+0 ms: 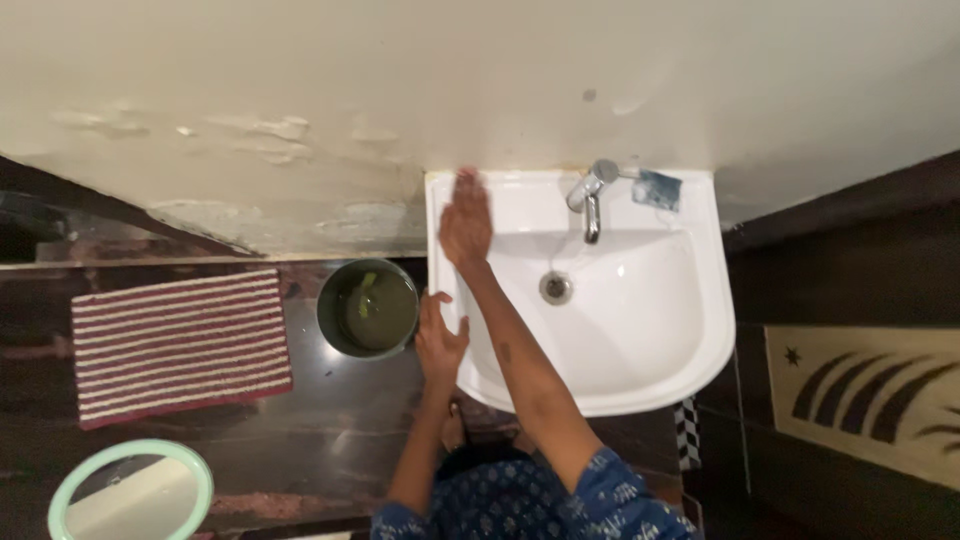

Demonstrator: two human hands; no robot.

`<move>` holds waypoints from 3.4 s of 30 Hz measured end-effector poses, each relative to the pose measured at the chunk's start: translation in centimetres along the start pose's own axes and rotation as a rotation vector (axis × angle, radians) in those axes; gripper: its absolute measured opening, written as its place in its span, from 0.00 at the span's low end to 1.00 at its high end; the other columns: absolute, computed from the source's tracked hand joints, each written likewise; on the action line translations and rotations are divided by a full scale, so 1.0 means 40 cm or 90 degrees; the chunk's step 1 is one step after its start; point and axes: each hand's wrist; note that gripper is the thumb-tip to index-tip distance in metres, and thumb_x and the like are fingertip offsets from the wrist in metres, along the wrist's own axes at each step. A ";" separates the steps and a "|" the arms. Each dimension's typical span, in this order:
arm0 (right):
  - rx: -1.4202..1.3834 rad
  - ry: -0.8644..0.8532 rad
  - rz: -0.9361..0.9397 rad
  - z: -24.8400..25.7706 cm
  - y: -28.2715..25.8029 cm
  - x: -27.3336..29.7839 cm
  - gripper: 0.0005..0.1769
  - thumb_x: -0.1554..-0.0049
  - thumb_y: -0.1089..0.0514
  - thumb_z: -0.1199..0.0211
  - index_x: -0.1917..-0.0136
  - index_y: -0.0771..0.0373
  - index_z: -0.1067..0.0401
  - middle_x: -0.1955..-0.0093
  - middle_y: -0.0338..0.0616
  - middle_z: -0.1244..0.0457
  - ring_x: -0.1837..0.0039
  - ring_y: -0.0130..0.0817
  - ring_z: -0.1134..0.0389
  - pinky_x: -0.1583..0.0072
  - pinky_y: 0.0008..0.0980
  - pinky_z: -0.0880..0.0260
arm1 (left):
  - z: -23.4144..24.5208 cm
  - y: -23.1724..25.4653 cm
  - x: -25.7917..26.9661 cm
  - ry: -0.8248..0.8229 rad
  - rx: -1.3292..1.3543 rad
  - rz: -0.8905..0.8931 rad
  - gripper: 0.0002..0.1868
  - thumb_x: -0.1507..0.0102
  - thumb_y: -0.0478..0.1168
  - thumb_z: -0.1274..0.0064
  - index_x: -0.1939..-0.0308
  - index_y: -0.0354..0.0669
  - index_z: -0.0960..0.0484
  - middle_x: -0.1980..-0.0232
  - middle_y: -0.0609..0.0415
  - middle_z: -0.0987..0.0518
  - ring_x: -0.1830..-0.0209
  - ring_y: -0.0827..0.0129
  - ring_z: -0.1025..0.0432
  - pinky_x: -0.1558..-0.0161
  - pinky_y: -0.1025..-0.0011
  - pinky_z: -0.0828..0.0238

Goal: The person cleans a bathroom sink by scrubbing the interior and edges with a blue sponge and rinsing it with water from the tap.

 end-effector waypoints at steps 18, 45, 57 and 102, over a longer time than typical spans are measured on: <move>-0.537 -0.089 -0.134 0.048 0.424 0.331 0.16 0.36 0.56 0.40 0.38 0.61 0.21 0.41 0.46 0.26 0.39 0.40 0.26 0.37 0.36 0.27 | 0.013 0.023 0.059 0.023 -0.069 -0.019 0.31 0.49 0.36 0.32 0.46 0.50 0.30 0.42 0.46 0.26 0.51 0.44 0.25 0.54 0.52 0.27; -1.683 0.123 -0.532 0.095 0.420 0.150 0.07 0.36 0.67 0.49 0.55 0.68 0.31 0.59 0.50 0.36 0.55 0.42 0.34 0.49 0.35 0.29 | 0.030 0.043 0.032 0.005 -0.035 -0.027 0.28 0.49 0.33 0.33 0.51 0.47 0.32 0.48 0.47 0.27 0.48 0.43 0.28 0.54 0.51 0.30; -0.293 0.214 -0.091 0.091 0.393 0.034 0.22 0.32 0.58 0.53 0.27 0.66 0.38 0.26 0.58 0.42 0.26 0.51 0.42 0.27 0.43 0.40 | 0.025 0.021 -0.001 0.000 0.006 -0.033 0.26 0.48 0.32 0.34 0.51 0.44 0.32 0.40 0.38 0.28 0.46 0.37 0.29 0.49 0.49 0.31; -1.515 -0.182 -0.567 0.126 0.606 0.248 0.04 0.45 0.65 0.47 0.57 0.67 0.32 0.61 0.50 0.37 0.59 0.41 0.36 0.56 0.33 0.34 | -0.176 0.031 0.271 0.320 0.031 0.306 0.46 0.46 0.36 0.36 0.28 0.34 0.41 0.30 0.32 0.32 0.35 0.39 0.32 0.37 0.53 0.34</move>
Point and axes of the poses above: each hand's wrist, its own x-axis away from the middle knuckle, its own z-axis out of the back of the hand, y = z × x
